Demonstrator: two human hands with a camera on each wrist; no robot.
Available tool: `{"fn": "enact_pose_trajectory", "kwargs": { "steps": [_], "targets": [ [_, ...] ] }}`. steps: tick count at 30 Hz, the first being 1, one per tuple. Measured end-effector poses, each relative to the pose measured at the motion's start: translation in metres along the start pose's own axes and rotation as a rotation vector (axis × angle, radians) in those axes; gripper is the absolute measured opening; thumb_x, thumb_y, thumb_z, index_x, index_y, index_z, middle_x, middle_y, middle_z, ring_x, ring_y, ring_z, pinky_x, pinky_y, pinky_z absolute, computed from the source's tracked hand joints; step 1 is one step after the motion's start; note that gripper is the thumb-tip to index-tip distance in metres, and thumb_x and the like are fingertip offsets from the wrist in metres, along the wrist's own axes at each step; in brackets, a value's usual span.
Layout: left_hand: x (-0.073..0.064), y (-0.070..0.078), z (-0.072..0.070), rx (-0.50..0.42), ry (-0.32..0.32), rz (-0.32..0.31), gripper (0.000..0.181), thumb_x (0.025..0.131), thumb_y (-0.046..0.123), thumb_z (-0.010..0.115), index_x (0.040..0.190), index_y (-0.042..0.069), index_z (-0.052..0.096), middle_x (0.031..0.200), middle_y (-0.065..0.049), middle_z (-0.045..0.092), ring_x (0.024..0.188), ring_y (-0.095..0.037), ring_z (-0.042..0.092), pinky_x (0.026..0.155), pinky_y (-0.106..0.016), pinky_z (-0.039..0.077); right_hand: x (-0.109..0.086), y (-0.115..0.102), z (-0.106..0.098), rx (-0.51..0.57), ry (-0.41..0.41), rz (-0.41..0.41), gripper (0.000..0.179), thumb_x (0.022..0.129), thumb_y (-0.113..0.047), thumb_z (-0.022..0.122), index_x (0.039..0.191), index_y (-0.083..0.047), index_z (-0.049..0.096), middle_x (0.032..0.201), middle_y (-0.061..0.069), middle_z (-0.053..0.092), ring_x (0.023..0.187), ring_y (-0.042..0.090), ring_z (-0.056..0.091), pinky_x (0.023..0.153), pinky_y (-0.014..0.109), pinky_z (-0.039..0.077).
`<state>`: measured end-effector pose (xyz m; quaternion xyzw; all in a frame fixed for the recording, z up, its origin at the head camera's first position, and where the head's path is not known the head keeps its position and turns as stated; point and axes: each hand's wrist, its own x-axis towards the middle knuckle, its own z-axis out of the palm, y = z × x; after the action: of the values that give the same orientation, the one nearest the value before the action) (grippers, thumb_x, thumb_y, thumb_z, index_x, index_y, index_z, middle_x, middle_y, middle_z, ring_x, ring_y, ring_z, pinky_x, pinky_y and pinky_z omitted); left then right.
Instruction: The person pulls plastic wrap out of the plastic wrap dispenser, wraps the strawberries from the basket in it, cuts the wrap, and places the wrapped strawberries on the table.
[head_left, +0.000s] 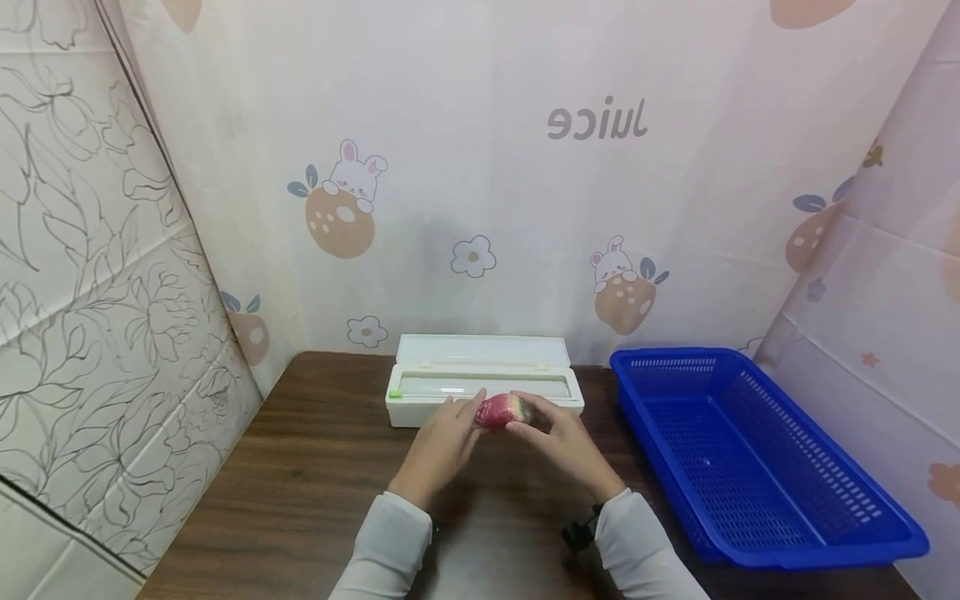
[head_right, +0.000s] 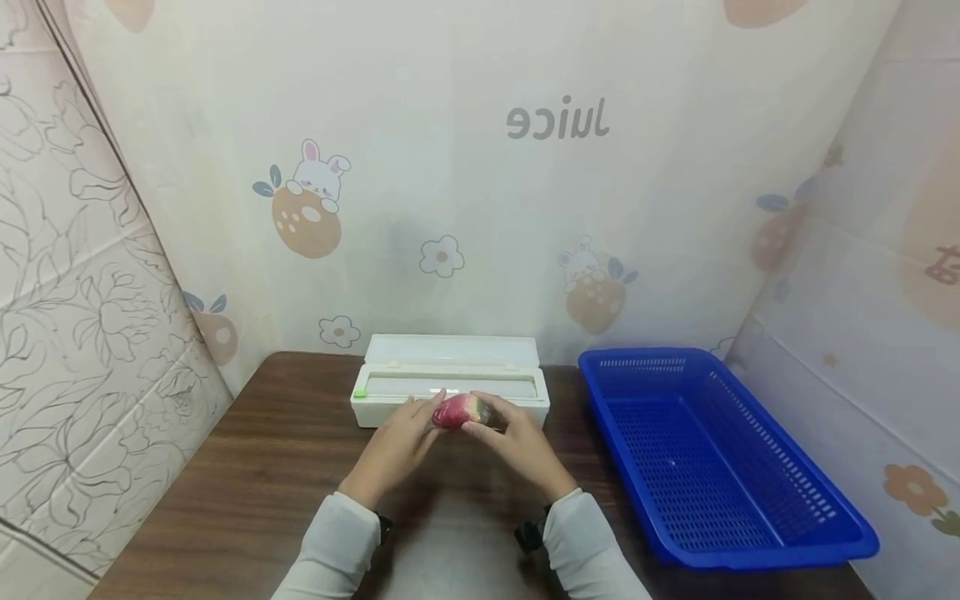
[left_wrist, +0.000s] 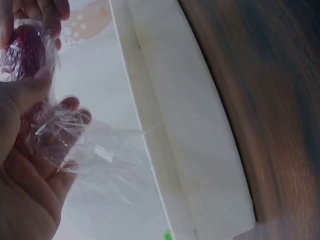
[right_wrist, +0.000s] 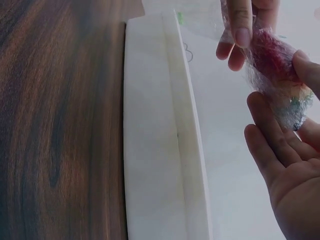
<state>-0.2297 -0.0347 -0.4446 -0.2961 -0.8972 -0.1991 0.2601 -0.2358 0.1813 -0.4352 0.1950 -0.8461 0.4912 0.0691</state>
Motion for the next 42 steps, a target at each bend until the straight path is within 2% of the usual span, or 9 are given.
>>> {"fn": "enact_pose_trajectory", "kwargs": {
  "steps": [4, 9, 14, 17, 22, 25, 28, 35, 42],
  "targets": [
    [0.0, 0.001, 0.001, 0.077, 0.045, -0.054, 0.047, 0.092, 0.021, 0.058, 0.134, 0.004, 0.047, 0.113, -0.009, 0.066, 0.109, -0.02, 0.056, 0.104, -0.048, 0.038, 0.001, -0.002, 0.001, -0.004, 0.037, 0.011, 0.052, 0.079, -0.047, 0.068, 0.125, -0.027, 0.057, 0.114, 0.005, 0.064, 0.091, 0.013, 0.061, 0.077, 0.038, 0.057],
    [0.001, 0.002, 0.005, 0.064, 0.075, -0.15, 0.042, 0.096, 0.023, 0.051, 0.134, 0.006, 0.048, 0.117, -0.01, 0.064, 0.113, -0.02, 0.053, 0.104, -0.049, 0.038, 0.0, -0.017, 0.0, -0.003, 0.064, -0.008, 0.05, 0.082, -0.037, 0.069, 0.127, -0.018, 0.055, 0.111, 0.011, 0.065, 0.086, 0.013, 0.062, 0.07, 0.033, 0.057],
    [0.001, 0.002, 0.009, 0.058, 0.087, -0.158, 0.041, 0.097, 0.023, 0.049, 0.134, 0.006, 0.049, 0.116, -0.01, 0.064, 0.113, -0.02, 0.053, 0.104, -0.049, 0.039, -0.005, -0.038, -0.003, -0.002, 0.079, -0.052, 0.048, 0.083, -0.022, 0.07, 0.126, -0.006, 0.055, 0.109, 0.018, 0.065, 0.085, 0.017, 0.062, 0.068, 0.035, 0.056],
    [0.001, 0.003, 0.012, 0.031, 0.096, -0.163, 0.041, 0.097, 0.024, 0.047, 0.134, 0.005, 0.047, 0.117, -0.01, 0.064, 0.112, -0.02, 0.054, 0.102, -0.046, 0.042, -0.004, -0.036, -0.001, -0.002, 0.099, -0.055, 0.048, 0.083, -0.023, 0.07, 0.126, -0.008, 0.056, 0.109, 0.016, 0.065, 0.084, 0.016, 0.063, 0.068, 0.035, 0.057],
    [0.0, 0.006, 0.014, -0.13, 0.04, -0.22, 0.046, 0.1, 0.029, 0.035, 0.14, 0.006, 0.04, 0.121, -0.009, 0.061, 0.112, -0.02, 0.052, 0.094, -0.044, 0.049, 0.002, -0.016, 0.006, 0.012, 0.129, -0.061, 0.05, 0.081, -0.032, 0.071, 0.126, -0.015, 0.056, 0.112, 0.011, 0.066, 0.088, 0.011, 0.062, 0.07, 0.033, 0.057],
    [0.0, 0.006, 0.012, -0.3, -0.01, -0.276, 0.044, 0.101, 0.028, 0.028, 0.139, 0.009, 0.043, 0.12, -0.008, 0.061, 0.113, -0.02, 0.05, 0.097, -0.046, 0.046, 0.003, -0.008, 0.008, 0.017, 0.136, -0.058, 0.051, 0.081, -0.035, 0.071, 0.126, -0.018, 0.056, 0.114, 0.01, 0.065, 0.089, 0.011, 0.063, 0.072, 0.034, 0.057],
    [0.001, 0.004, 0.009, -0.379, -0.027, -0.319, 0.041, 0.1, 0.023, 0.029, 0.133, 0.011, 0.051, 0.124, -0.005, 0.06, 0.116, -0.018, 0.048, 0.101, -0.046, 0.042, 0.002, -0.008, 0.008, 0.015, 0.131, -0.043, 0.051, 0.08, -0.036, 0.071, 0.126, -0.02, 0.056, 0.116, 0.009, 0.064, 0.091, 0.011, 0.062, 0.074, 0.035, 0.058],
    [0.004, 0.001, 0.002, -0.188, 0.04, -0.29, 0.033, 0.092, 0.016, 0.044, 0.114, 0.009, 0.067, 0.118, -0.003, 0.062, 0.104, -0.019, 0.05, 0.088, -0.041, 0.05, -0.004, -0.035, 0.004, 0.032, 0.09, -0.071, 0.049, 0.082, -0.018, 0.071, 0.127, -0.006, 0.055, 0.119, 0.019, 0.06, 0.097, 0.023, 0.062, 0.077, 0.047, 0.056],
    [0.004, 0.0, -0.005, -0.072, 0.014, -0.257, 0.026, 0.089, 0.018, 0.051, 0.102, 0.012, 0.072, 0.104, 0.002, 0.066, 0.091, -0.015, 0.051, 0.08, -0.036, 0.051, -0.009, -0.048, 0.002, 0.0, 0.068, -0.085, 0.049, 0.082, -0.014, 0.07, 0.127, -0.002, 0.054, 0.119, 0.022, 0.06, 0.1, 0.026, 0.06, 0.081, 0.051, 0.053]
  ]
}}
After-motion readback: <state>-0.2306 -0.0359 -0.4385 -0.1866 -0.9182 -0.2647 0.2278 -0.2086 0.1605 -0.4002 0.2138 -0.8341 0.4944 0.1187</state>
